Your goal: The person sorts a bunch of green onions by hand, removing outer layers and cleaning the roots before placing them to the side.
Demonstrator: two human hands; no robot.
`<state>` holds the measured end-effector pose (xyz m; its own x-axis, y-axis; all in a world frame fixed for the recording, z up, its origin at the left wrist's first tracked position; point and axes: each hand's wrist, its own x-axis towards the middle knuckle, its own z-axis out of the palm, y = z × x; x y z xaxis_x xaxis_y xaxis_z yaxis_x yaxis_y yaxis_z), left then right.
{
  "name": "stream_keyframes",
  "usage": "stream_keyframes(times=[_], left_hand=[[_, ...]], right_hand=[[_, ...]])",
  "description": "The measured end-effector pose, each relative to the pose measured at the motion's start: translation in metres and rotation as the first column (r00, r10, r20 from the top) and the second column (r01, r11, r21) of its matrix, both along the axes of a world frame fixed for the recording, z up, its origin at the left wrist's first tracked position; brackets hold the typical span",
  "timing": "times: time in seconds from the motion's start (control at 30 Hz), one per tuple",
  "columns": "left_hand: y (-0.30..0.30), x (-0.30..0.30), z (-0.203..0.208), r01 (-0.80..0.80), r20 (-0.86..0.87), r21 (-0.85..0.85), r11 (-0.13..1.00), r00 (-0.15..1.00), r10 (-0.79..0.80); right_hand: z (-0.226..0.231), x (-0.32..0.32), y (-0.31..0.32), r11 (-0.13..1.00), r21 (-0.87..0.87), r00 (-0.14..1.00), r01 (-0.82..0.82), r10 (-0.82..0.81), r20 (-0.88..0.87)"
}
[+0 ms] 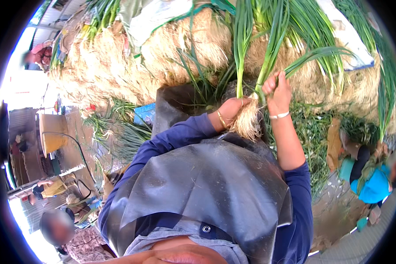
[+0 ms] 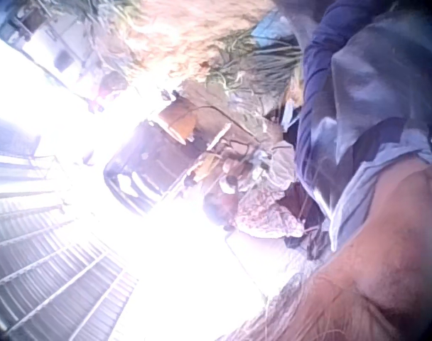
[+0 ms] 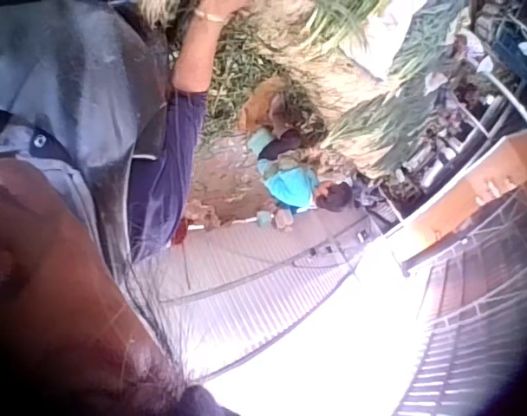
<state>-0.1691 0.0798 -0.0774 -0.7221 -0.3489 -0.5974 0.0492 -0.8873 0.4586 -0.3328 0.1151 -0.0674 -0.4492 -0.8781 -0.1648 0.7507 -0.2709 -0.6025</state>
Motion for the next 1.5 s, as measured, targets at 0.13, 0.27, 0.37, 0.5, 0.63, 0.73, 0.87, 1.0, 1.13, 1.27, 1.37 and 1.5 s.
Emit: stream_keyframes(times=[0.13, 0.27, 0.37, 0.5, 0.63, 0.73, 0.87, 1.0, 1.13, 1.27, 1.37, 1.5], left_hand=[[-0.015, 0.017, -0.009, -0.113, -0.047, -0.043, 0.993, 0.993, 0.111], [-0.028, 0.022, -0.019, -0.176, -0.177, 0.121, 0.977, 0.964, 0.196], [-0.037, 0.027, -0.014, -0.092, -0.252, 0.078, 0.993, 0.962, 0.109], [-0.025, 0.017, -0.018, 0.048, -0.308, 0.105, 0.993, 0.951, -0.014], [-0.022, 0.023, -0.006, 0.055, -0.154, 0.04, 0.998, 0.987, -0.048], [-0.007, 0.014, -0.005, 0.045, -0.125, 0.109, 0.993, 0.992, -0.031], [-0.027, 0.037, -0.028, 0.004, -0.255, 0.177, 0.984, 0.966, 0.042], [-0.029, 0.051, -0.038, 0.063, -0.577, 0.401, 0.914, 0.792, 0.198], [-0.017, 0.039, -0.018, 0.077, -0.162, 0.342, 0.936, 0.987, -0.022], [-0.013, 0.037, -0.025, 0.157, -0.392, 0.361, 0.919, 0.92, -0.003], [-0.013, 0.047, -0.002, -0.02, -0.3, 0.235, 0.972, 0.949, 0.092], [-0.015, 0.046, -0.018, 0.047, -0.416, 0.604, 0.796, 0.87, 0.264]], right_hand=[[0.006, 0.028, 0.034, 0.91, -0.019, 0.881, -0.414, 0.406, 0.244], [-0.014, 0.016, 0.106, 0.775, 0.106, 0.781, -0.624, 0.612, 0.12], [-0.071, -0.03, 0.183, 0.912, 0.348, 0.975, -0.216, 0.222, 0.021], [-0.139, -0.076, 0.255, 0.521, 0.853, 0.771, 0.014, 0.538, -0.341], [-0.053, -0.018, 0.149, 0.695, 0.718, 0.838, -0.032, 0.411, -0.361], [0.02, 0.016, 0.057, 0.713, 0.692, 0.509, -0.109, 0.638, -0.578], [0.004, 0.021, 0.056, 0.906, 0.392, -0.237, -0.161, 0.35, -0.906], [-0.004, -0.004, 0.073, 0.492, 0.814, -0.114, -0.308, 0.831, -0.545], [-0.026, -0.018, 0.044, 0.77, 0.594, 0.708, -0.234, 0.553, -0.438], [-0.033, 0.001, 0.002, 0.837, 0.526, 0.814, 0.154, 0.194, -0.547], [-0.017, -0.012, 0.042, 0.822, 0.54, 0.745, -0.182, 0.473, -0.471], [-0.045, -0.014, 0.121, 0.672, 0.66, 0.64, -0.336, 0.677, -0.363]])
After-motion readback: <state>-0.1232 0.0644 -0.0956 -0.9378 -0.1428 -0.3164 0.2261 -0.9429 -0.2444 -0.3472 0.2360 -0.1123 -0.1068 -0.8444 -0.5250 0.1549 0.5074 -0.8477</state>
